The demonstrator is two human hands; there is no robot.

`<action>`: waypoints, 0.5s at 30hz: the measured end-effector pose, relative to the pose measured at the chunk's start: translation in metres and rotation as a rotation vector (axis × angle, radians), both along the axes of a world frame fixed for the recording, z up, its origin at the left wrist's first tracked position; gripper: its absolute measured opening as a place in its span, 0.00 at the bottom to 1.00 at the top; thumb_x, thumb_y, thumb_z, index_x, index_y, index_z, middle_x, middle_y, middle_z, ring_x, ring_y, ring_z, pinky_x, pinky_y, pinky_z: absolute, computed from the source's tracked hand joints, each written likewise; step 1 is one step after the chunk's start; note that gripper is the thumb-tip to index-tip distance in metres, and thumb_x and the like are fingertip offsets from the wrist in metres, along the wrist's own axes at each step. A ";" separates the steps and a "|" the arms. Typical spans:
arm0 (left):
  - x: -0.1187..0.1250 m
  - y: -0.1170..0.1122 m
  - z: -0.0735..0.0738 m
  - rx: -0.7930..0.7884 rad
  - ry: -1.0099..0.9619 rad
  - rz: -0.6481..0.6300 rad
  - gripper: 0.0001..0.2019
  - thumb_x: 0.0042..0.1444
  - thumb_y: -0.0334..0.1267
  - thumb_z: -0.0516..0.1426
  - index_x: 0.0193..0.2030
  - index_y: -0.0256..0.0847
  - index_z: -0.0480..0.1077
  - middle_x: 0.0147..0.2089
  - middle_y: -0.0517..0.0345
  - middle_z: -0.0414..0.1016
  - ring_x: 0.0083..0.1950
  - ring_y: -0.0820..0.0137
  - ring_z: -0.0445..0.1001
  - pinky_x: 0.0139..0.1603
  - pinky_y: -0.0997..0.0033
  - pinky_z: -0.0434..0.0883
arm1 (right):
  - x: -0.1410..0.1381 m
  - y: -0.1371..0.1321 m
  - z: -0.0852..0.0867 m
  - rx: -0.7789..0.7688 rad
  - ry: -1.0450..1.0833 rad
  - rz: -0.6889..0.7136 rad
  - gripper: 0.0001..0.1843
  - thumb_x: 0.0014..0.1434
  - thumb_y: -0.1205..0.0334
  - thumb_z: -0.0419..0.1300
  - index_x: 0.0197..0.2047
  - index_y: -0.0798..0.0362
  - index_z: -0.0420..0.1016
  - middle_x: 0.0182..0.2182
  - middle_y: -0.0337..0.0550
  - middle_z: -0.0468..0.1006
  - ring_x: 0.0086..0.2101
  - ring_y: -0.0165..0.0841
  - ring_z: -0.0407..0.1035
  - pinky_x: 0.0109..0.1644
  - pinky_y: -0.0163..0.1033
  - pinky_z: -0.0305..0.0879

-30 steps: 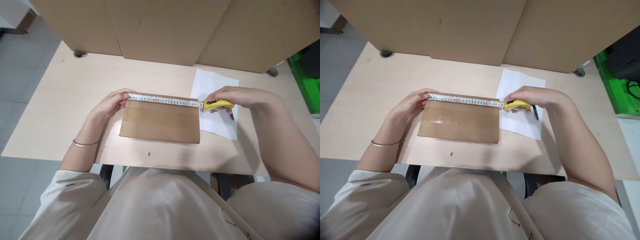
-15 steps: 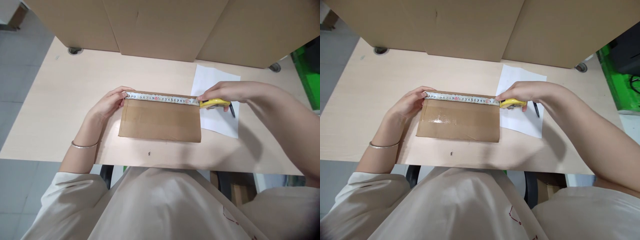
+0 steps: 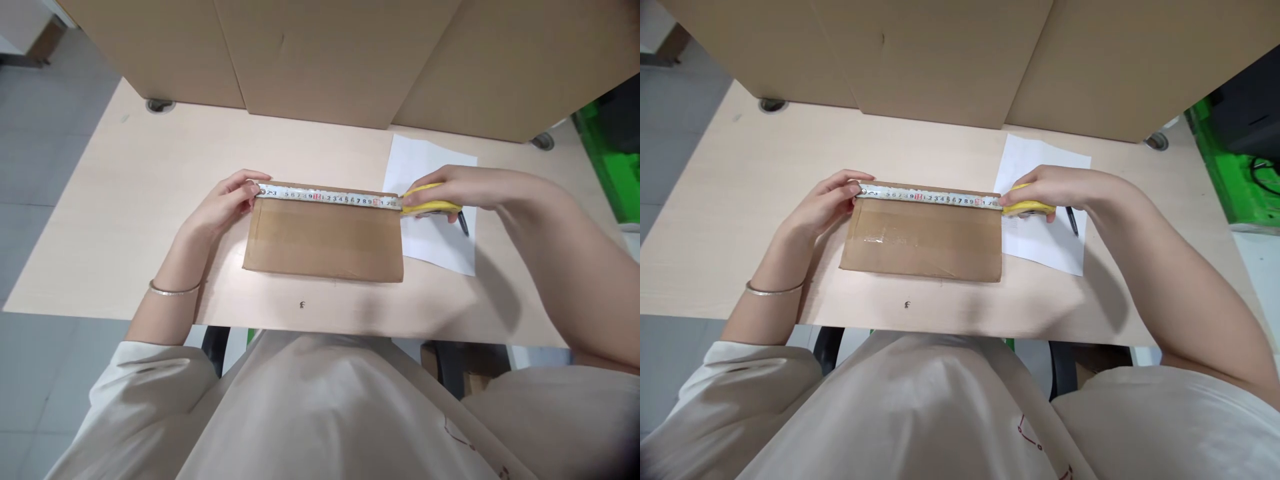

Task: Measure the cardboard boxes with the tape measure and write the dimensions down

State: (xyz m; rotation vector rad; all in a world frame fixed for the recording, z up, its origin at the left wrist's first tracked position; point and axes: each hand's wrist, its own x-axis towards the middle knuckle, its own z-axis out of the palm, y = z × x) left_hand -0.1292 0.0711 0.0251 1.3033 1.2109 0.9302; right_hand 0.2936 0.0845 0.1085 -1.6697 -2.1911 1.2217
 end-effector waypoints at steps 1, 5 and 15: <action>-0.001 0.000 0.000 0.003 0.003 -0.006 0.13 0.57 0.41 0.65 0.48 0.44 0.83 0.29 0.60 0.67 0.29 0.74 0.62 0.29 0.74 0.62 | 0.002 0.001 0.000 -0.065 -0.032 0.030 0.20 0.60 0.45 0.72 0.27 0.52 0.83 0.21 0.43 0.73 0.23 0.30 0.65 0.24 0.38 0.58; -0.004 0.002 -0.003 -0.013 -0.018 -0.036 0.14 0.57 0.42 0.66 0.50 0.44 0.84 0.26 0.62 0.64 0.29 0.74 0.61 0.31 0.73 0.63 | 0.005 -0.001 0.008 -0.051 -0.098 0.054 0.17 0.66 0.51 0.66 0.29 0.53 0.83 0.23 0.42 0.72 0.22 0.28 0.63 0.24 0.38 0.56; -0.007 0.006 -0.007 0.179 0.037 -0.064 0.12 0.53 0.48 0.71 0.39 0.43 0.83 0.39 0.56 0.79 0.40 0.70 0.73 0.44 0.68 0.71 | -0.054 -0.032 0.017 0.264 -0.309 -0.027 0.13 0.60 0.49 0.66 0.34 0.49 0.83 0.29 0.44 0.80 0.26 0.35 0.69 0.28 0.41 0.57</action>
